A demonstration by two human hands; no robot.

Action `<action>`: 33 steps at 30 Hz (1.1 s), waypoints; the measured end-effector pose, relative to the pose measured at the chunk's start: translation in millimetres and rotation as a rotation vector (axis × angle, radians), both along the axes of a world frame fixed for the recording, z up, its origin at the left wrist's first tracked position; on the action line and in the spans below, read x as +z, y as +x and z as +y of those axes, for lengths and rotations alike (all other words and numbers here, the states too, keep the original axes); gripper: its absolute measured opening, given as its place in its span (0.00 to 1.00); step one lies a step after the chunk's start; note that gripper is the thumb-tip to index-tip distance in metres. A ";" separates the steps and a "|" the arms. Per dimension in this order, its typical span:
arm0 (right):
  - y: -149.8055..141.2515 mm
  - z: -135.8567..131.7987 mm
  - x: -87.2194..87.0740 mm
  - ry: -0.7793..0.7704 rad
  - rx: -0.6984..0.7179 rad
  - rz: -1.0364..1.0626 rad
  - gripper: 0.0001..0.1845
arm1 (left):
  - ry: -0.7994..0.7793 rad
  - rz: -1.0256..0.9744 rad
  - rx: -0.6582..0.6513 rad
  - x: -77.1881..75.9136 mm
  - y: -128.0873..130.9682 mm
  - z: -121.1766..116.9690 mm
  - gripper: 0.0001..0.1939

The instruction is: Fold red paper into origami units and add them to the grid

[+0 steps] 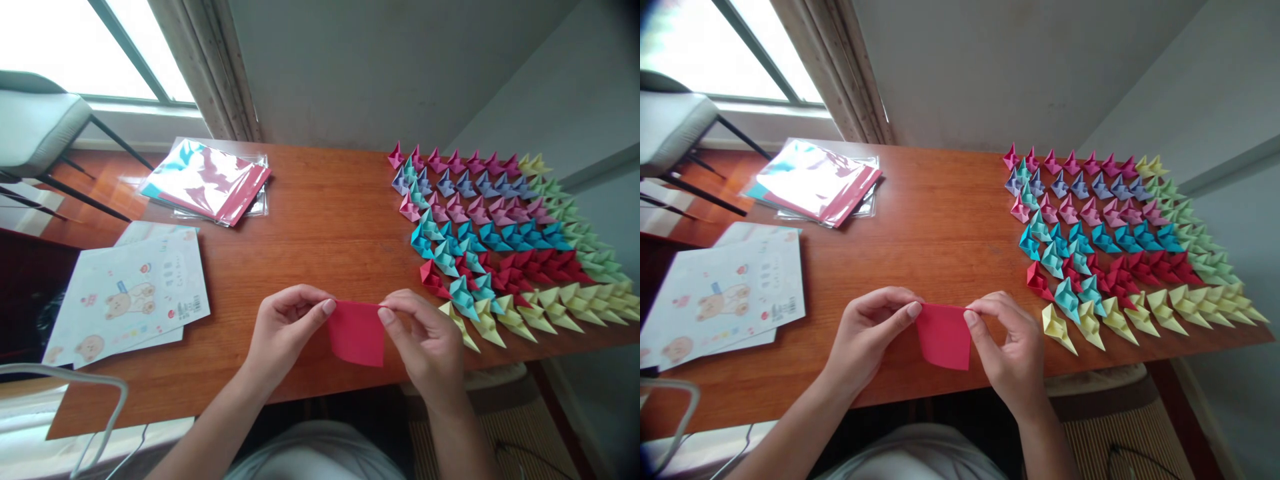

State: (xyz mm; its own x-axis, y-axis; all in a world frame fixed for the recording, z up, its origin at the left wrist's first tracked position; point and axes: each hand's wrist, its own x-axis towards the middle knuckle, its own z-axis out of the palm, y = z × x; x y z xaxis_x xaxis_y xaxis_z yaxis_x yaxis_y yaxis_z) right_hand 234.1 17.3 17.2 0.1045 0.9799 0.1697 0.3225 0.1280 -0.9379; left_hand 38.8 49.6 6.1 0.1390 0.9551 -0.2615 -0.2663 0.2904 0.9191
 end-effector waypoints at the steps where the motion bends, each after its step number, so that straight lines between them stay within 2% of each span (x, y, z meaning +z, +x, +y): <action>1: -0.7 0.3 0.4 0.002 0.005 -0.009 0.05 | -0.001 -0.003 0.011 -0.4 -0.2 0.0 0.04; 6: -6.2 0.8 1.7 -0.016 -0.001 -0.003 0.04 | 0.026 0.041 0.052 0.9 -0.7 -0.2 0.04; 11: -7.9 2.2 0.8 -0.007 -0.048 0.055 0.04 | 0.101 0.172 -0.005 4.3 -0.8 -0.4 0.04; 16: -10.7 3.2 -0.8 0.006 -0.073 0.035 0.03 | 0.144 0.260 0.035 4.5 0.2 0.1 0.07; 21: -12.1 4.0 -1.6 0.052 -0.122 0.058 0.03 | 0.213 0.345 -0.044 2.0 -0.7 -0.8 0.06; 24: -11.3 4.6 -0.5 0.061 -0.111 0.032 0.03 | 0.267 0.440 -0.021 -1.1 -1.3 -2.3 0.07; 33: -7.9 8.6 -1.2 0.097 -0.182 0.009 0.02 | 0.264 0.419 -0.061 -3.5 2.2 -4.3 0.07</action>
